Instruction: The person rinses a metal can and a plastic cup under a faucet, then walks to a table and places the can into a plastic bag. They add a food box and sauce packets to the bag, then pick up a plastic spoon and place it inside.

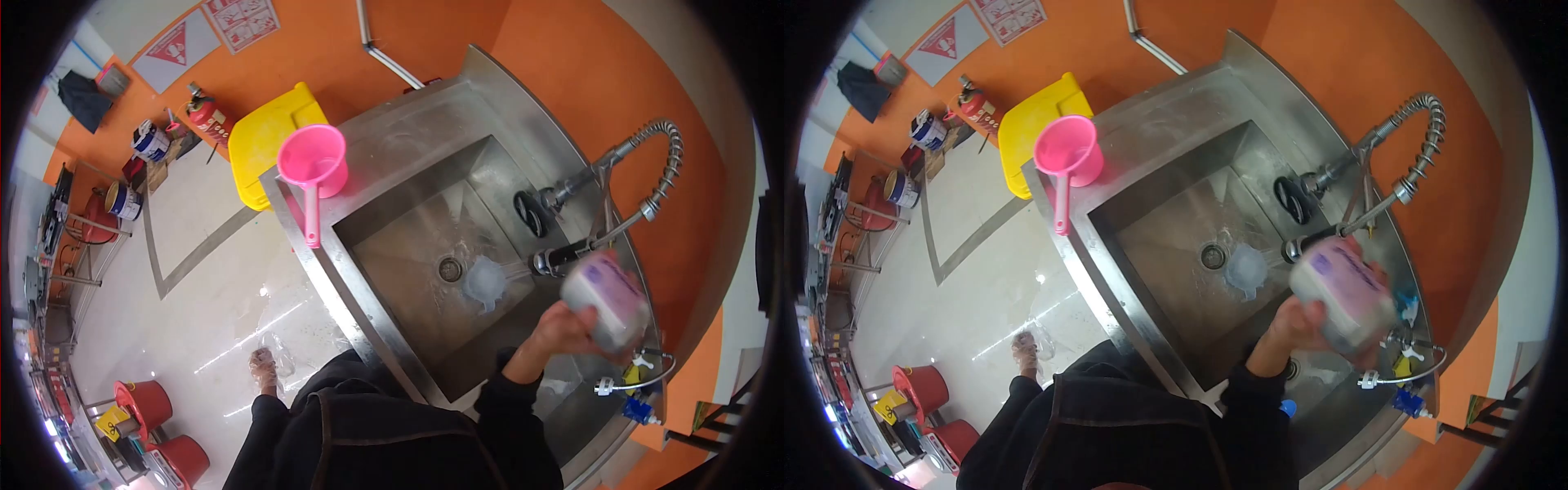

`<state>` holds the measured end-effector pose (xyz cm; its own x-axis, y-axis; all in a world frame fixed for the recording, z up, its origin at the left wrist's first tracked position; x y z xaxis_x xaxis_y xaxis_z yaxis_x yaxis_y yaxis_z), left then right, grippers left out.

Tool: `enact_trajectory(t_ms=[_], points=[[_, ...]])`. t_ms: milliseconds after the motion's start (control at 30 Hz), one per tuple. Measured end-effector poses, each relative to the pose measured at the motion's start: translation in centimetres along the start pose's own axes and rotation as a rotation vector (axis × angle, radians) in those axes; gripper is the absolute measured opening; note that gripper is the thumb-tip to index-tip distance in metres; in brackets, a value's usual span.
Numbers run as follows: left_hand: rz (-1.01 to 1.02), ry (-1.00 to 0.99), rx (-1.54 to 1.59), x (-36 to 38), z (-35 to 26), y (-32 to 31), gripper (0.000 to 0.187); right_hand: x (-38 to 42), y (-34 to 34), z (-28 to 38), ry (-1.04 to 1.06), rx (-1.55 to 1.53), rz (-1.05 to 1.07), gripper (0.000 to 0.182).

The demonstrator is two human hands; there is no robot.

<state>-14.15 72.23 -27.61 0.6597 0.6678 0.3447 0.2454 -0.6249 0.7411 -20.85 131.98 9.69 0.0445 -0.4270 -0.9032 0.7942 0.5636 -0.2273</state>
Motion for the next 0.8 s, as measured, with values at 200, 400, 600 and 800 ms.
enact_trajectory(t_ms=[200,400,600,800], points=[[0.0,-0.054,0.062,-3.3,5.4,-2.6,0.022,0.3,-1.5,-1.5,0.186,0.213,0.183,0.064],[0.111,0.204,0.004,0.2,1.9,-1.4,0.025,0.9,-2.8,-2.5,0.168,0.414,0.33,0.055],[-0.118,-0.165,0.01,-0.8,0.9,-2.8,0.024,2.4,-5.3,-1.9,0.332,0.252,0.18,0.05],[-0.124,-0.066,0.092,-1.5,3.5,-4.4,0.02,0.3,-7.6,0.2,0.402,0.16,0.127,0.051]])
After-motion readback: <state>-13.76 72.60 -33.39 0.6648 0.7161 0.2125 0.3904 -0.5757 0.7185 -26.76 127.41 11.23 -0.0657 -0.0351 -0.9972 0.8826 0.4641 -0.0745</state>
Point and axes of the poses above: each hand's wrist, its own x-axis away from the middle knuckle, its own y-axis out of the back of the hand, z = x × y, the point moved 4 cm from there along -x, towards the middle knuckle, and after that the axes turned 8 degrees about y, right-handed, at the moved point
